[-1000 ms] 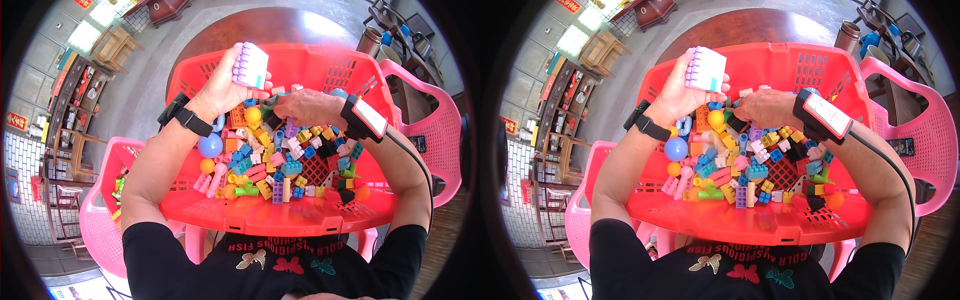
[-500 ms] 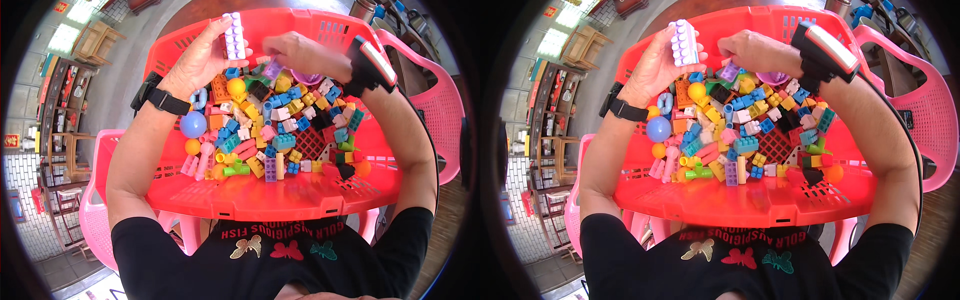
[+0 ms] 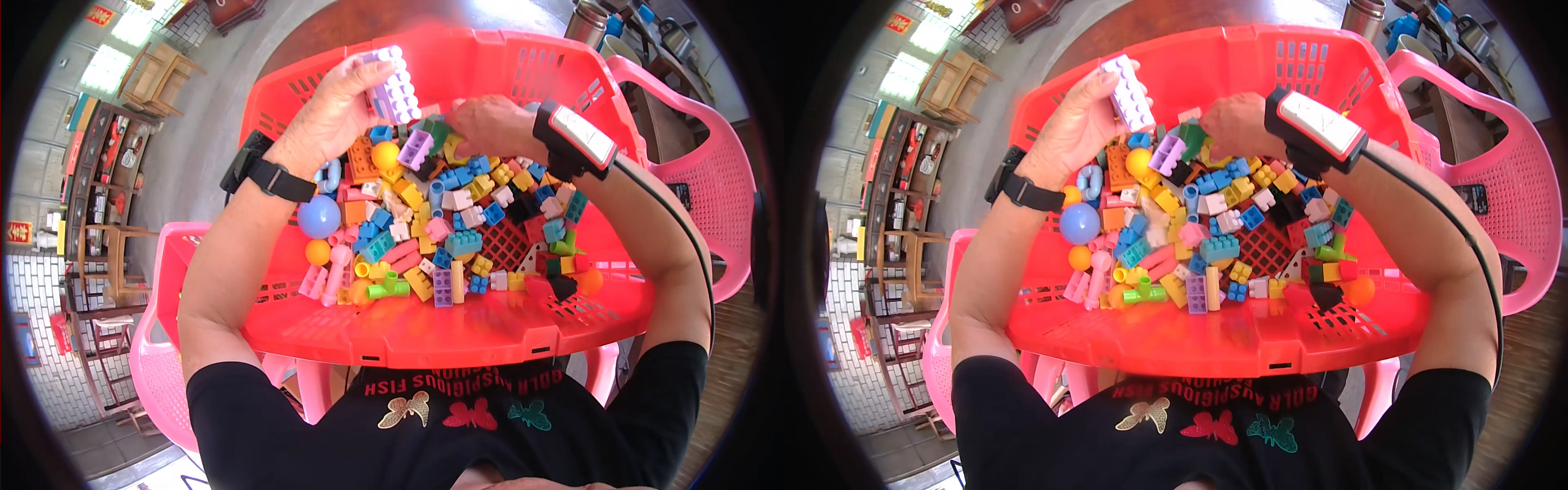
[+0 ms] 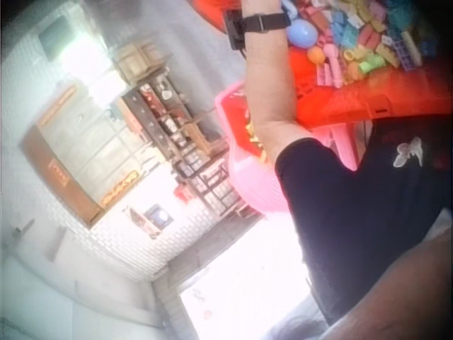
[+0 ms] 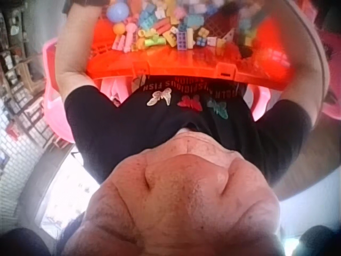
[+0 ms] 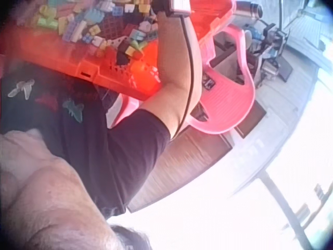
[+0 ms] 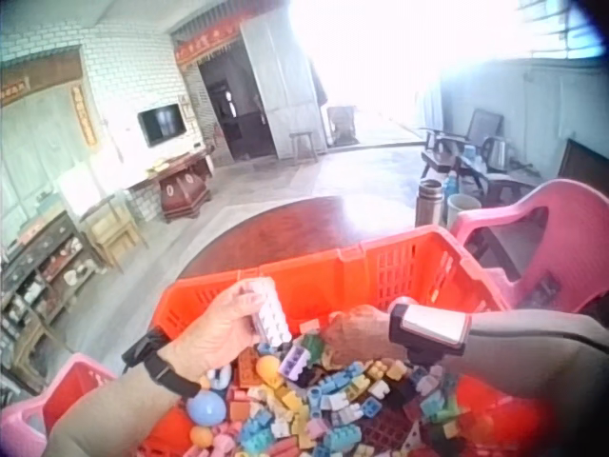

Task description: Assembling colorful plastic building blocks taken from a red storage basket.

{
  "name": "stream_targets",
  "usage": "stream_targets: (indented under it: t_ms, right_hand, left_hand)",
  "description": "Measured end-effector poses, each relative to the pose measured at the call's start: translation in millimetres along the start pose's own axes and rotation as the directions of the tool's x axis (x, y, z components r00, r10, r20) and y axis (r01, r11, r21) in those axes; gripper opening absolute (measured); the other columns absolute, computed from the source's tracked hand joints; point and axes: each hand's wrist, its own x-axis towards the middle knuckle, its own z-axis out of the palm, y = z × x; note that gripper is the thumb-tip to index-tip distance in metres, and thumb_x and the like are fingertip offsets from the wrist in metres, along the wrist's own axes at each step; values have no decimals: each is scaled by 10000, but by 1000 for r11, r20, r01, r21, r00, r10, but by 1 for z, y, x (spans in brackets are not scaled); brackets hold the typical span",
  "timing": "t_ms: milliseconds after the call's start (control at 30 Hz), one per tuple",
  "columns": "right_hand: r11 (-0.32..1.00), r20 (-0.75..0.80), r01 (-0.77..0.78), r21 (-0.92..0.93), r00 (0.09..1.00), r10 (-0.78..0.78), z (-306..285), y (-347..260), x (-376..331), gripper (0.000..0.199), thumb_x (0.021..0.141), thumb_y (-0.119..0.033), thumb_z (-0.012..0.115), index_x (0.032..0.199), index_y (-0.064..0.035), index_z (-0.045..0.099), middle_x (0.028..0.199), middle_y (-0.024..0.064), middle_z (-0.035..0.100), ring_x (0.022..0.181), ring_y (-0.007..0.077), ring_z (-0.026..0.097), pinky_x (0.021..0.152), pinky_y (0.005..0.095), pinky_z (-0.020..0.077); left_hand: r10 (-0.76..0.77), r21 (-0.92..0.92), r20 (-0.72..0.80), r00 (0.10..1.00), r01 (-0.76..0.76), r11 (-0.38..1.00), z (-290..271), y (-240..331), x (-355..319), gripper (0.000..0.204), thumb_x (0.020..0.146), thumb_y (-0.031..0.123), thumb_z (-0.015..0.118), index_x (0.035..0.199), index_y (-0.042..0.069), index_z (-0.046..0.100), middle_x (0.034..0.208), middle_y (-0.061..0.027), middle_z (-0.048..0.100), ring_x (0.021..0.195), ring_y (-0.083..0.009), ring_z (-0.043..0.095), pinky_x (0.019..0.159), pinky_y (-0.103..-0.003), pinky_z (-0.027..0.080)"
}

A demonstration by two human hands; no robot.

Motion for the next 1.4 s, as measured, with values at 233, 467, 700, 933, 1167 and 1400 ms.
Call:
stream_targets:
  t_ms: [233, 467, 700, 933, 1167, 1400]
  right_hand:
    - [992, 96, -99, 76, 991, 91, 4, -5, 2, 239, 732, -190, 611, 840, 23, 619, 885, 194, 605, 834, 367, 622, 710, 449, 503]
    - [997, 59, -12, 80, 998, 7, 9, -14, -3, 321, 753, -202, 600, 1009, -9, 578, 982, 189, 587, 926, 349, 610, 757, 446, 502]
    - [996, -19, 38, -80, 999, -40, 23, -11, 0, 225, 805, -134, 516, 983, -9, 574, 922, 170, 621, 819, 361, 639, 702, 447, 517]
    - [998, 33, -19, 54, 999, 17, 7, -17, -1, 232, 784, -128, 537, 987, -16, 545, 915, 183, 598, 868, 356, 620, 709, 471, 496]
    - [991, -68, 125, -58, 989, -129, 19, -11, 3, 265, 817, -217, 602, 966, 1, 584, 843, 158, 639, 809, 349, 648, 661, 435, 540]
    - [975, -228, 166, 151, 965, -129, 0, 6, 2, 147, 779, -116, 557, 880, -19, 600, 745, 175, 636, 766, 326, 648, 686, 412, 519]
  left_hand:
    - [62, -131, 79, 995, -51, 990, 3, -5, 2, 410, 820, 257, 717, 1123, 78, 506, 1033, -37, 592, 988, -195, 607, 899, -448, 502]
    - [79, -154, -23, 997, -81, 985, 2, -8, 2, 310, 867, 134, 652, 1120, 53, 493, 1093, -79, 581, 1049, -221, 591, 947, -469, 477]
    - [77, -64, -137, 988, -87, 994, 2, -8, 5, 255, 851, 70, 655, 1051, 41, 500, 1058, -86, 592, 989, -195, 603, 891, -371, 504]
    - [76, 151, -209, 975, -44, 988, 6, 1, -1, 232, 841, 83, 665, 1030, 51, 535, 1001, -64, 622, 909, -149, 638, 788, -307, 544]
    - [84, 325, -237, 968, -2, 946, 6, -1, -3, 266, 812, 78, 686, 1036, 57, 545, 953, -30, 614, 921, -105, 589, 822, -252, 464]
    - [111, 378, -222, 969, -19, 926, 11, -1, -2, 235, 856, 121, 645, 1060, 42, 560, 997, -28, 618, 922, -96, 578, 822, -243, 448]
